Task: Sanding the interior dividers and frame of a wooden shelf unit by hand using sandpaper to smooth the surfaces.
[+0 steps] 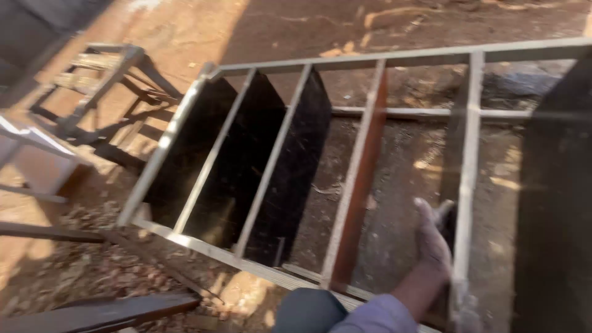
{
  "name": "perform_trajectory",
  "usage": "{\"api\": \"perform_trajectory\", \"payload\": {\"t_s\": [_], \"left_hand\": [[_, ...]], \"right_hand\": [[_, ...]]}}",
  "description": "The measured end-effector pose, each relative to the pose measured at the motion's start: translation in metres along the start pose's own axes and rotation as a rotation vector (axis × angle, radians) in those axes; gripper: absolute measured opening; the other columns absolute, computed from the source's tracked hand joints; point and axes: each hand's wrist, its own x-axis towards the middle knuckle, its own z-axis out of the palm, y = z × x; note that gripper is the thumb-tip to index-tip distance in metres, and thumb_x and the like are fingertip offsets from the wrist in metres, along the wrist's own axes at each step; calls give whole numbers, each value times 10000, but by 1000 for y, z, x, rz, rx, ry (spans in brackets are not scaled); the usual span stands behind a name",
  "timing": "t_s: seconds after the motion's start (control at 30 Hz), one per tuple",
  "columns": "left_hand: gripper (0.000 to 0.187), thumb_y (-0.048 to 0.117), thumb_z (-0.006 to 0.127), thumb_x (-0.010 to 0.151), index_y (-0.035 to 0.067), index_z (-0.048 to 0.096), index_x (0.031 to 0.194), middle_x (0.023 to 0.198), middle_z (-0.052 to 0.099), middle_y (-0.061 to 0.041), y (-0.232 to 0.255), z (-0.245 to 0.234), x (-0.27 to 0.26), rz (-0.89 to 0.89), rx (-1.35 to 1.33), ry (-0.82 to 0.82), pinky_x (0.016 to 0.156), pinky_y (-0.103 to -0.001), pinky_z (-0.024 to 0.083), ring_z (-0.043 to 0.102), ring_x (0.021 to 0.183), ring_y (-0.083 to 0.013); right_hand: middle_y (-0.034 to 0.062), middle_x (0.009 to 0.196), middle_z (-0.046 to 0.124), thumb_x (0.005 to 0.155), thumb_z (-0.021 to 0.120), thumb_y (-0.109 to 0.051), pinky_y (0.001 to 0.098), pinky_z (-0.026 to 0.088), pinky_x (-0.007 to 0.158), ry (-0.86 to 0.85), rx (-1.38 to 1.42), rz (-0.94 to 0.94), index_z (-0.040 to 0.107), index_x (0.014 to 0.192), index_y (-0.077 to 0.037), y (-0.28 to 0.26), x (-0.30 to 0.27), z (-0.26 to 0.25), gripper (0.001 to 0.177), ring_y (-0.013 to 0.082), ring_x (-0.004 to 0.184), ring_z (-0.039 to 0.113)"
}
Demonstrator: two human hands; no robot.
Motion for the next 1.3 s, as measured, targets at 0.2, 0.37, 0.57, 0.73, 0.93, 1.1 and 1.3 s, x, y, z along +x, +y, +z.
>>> {"api": "perform_trajectory", "payload": {"t_s": [0.2,0.37,0.57,0.73,0.93,1.1,1.3], "left_hand": [[1001,762,252,804,65,618,1422,1428,650,-183,18,38,-58,14,-14,-60,1076,-367,482,613,1287,-260],[973,828,273,902,137,417,1572,1683,281,-170,6,26,-60,85,89,-186,1310,-450,163,224,1567,-349],[710,550,550,997,127,440,1555,1670,327,-119,-18,7,-4,148,326,-200,1283,-465,212,281,1545,-323],[837,719,443,966,130,449,1561,1637,396,-116,9,15,-22,144,628,-175,1254,-504,260,327,1529,-335],[472,297,512,1054,174,328,637,640,342,30,97,54,-94,151,1281,-114,590,-351,371,388,614,-149],[675,523,562,1119,177,364,574,547,339,48,143,65,-137,569,1556,-334,498,-282,356,312,498,-96],[560,516,574,1120,71,682,799,648,554,-42,188,17,-101,780,1721,-40,630,-386,574,571,604,-192]], "right_hand": [[26,468,519,928,469,-29,337,348,299,-118,441,387,606,973,30,79,61,-79,156,163,335,457],[276,776,684,939,553,-186,501,536,497,99,295,238,658,1114,80,58,-2,-91,335,459,703,705],[260,679,687,898,570,-144,491,589,580,47,255,352,687,1055,125,48,32,-97,332,455,692,722],[297,647,651,936,553,-156,586,509,517,-20,337,461,684,919,100,56,50,-105,288,509,663,698],[302,1423,560,973,543,-143,584,516,1045,-112,346,266,409,1475,99,40,-8,-108,573,500,1316,551],[39,492,488,1006,466,-18,318,330,289,-153,290,351,516,1279,119,86,83,-76,310,137,335,401],[-2,541,472,1063,369,-351,314,324,385,-95,455,446,565,790,-115,113,70,-163,411,124,426,411]]}}
